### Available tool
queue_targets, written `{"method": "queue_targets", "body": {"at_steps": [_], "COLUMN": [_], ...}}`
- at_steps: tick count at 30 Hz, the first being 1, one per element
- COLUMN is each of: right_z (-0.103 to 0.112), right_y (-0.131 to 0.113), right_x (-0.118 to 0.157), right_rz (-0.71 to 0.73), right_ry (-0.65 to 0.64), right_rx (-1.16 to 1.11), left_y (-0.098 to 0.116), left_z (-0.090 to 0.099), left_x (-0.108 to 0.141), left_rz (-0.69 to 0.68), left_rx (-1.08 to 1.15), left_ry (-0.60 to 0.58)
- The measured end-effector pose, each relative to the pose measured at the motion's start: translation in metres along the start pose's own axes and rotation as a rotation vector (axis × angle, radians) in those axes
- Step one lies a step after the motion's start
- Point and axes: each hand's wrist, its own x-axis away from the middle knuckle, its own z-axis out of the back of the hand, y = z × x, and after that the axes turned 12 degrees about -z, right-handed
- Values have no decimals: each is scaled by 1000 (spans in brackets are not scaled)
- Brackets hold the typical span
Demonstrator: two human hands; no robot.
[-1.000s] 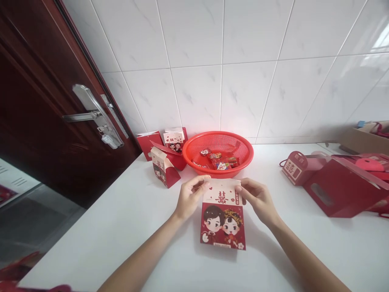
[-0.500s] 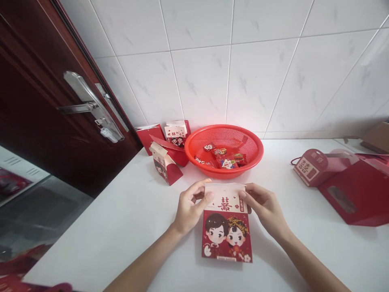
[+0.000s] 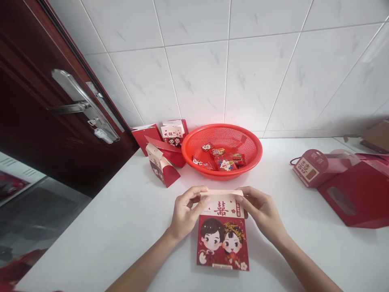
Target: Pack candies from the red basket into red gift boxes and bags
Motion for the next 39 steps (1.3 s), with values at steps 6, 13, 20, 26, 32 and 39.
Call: {"method": "queue_targets", "body": {"at_steps": [6,13,20,26,32,39], "right_z": [1,-3,-4,-6,-7,-10], "right_y": [1,-2,2,4,0,0], "right_x": [1,0,0,1,2,1], "right_rz": [-13,-39,-37,-17,9,-21], "right_ry": [-23,23,31,40,84,88], "right_rx": [23,45,38,70,130,139], "left_y": [-2,-4,-5,-1,-1,-9], "left_z": [2,3,2,1,3,3], "left_x": [2,2,1,-1,-3,5], "left_rz": [-64,-35,-3,165,371,425], "left_rx": [-41,-65,-57,1,162,261], "left_ry": [23,-1,-31,-17,-157,-160]}}
